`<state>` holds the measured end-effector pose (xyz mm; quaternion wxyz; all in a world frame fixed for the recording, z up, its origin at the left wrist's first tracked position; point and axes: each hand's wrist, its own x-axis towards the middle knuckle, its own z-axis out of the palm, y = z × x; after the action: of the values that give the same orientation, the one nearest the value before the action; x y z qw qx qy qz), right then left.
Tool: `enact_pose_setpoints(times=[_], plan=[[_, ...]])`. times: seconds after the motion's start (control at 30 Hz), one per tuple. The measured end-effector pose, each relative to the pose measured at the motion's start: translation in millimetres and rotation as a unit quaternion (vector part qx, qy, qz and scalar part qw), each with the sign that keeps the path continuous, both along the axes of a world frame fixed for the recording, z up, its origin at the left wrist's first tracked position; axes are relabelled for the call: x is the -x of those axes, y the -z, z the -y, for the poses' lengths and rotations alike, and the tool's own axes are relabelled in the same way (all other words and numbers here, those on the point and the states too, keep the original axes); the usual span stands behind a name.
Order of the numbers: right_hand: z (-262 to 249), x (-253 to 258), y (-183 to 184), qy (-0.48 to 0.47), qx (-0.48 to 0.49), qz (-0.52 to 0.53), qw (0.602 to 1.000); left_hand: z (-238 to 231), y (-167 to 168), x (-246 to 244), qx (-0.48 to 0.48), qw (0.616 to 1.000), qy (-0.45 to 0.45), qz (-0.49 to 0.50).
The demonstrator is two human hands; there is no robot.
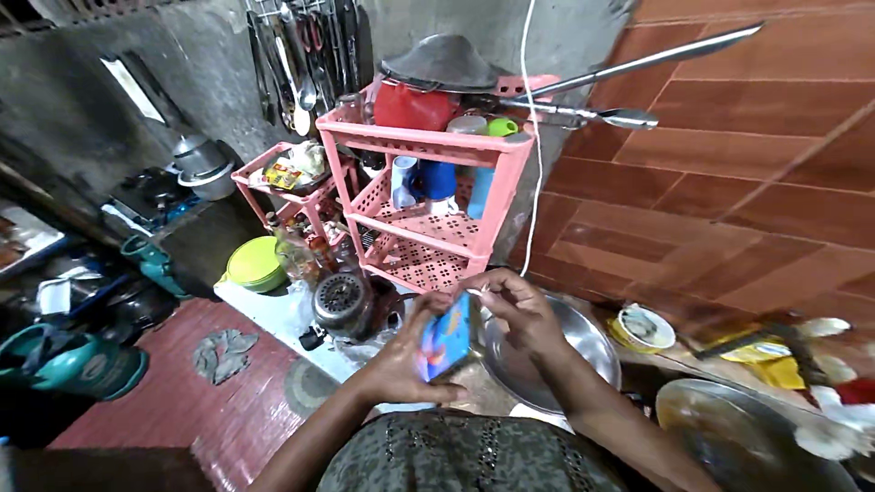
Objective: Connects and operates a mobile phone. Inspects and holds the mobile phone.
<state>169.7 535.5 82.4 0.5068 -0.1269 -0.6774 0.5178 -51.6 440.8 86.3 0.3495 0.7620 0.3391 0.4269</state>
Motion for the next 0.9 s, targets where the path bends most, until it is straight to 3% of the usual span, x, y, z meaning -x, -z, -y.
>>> enact_pose_setpoints(times=[0.1,0.23,0.33,0.43,0.53,0.67,0.9], plan=[[8.9,-4.4,2.5,0.069,-0.028,0.023,0.997,-4.6,0.7,5.6,0.073,0.981,-0.043,0.173],[36.6,6.6,1.4,0.131,-0.162,0.203,0.957,-17.4,3.9,12.0,0.173,0.898,-0.016,0.403],[48.1,15.4,0.7,0.169,-0.194,0.278,0.925,-31.9,5.0,11.4,0.229,0.834,0.041,0.501],[48.8,17.6,2.6,0.185,-0.203,0.302,0.913,-37.1,0.2,2.5,0.302,0.753,-0.009,0.584],[48.2,20.8,2.3,0.214,-0.235,0.327,0.890,-40.9,-2.6,-5.2,0.352,0.698,-0.076,0.619],[46.8,26.5,5.0,0.263,-0.298,0.331,0.856,-41.8,-3.6,-13.4,0.382,0.675,-0.109,0.622],[42.8,34.4,7.4,0.305,-0.360,0.342,0.813,-41.0,-5.8,-22.4,0.373,0.700,-0.146,0.591]])
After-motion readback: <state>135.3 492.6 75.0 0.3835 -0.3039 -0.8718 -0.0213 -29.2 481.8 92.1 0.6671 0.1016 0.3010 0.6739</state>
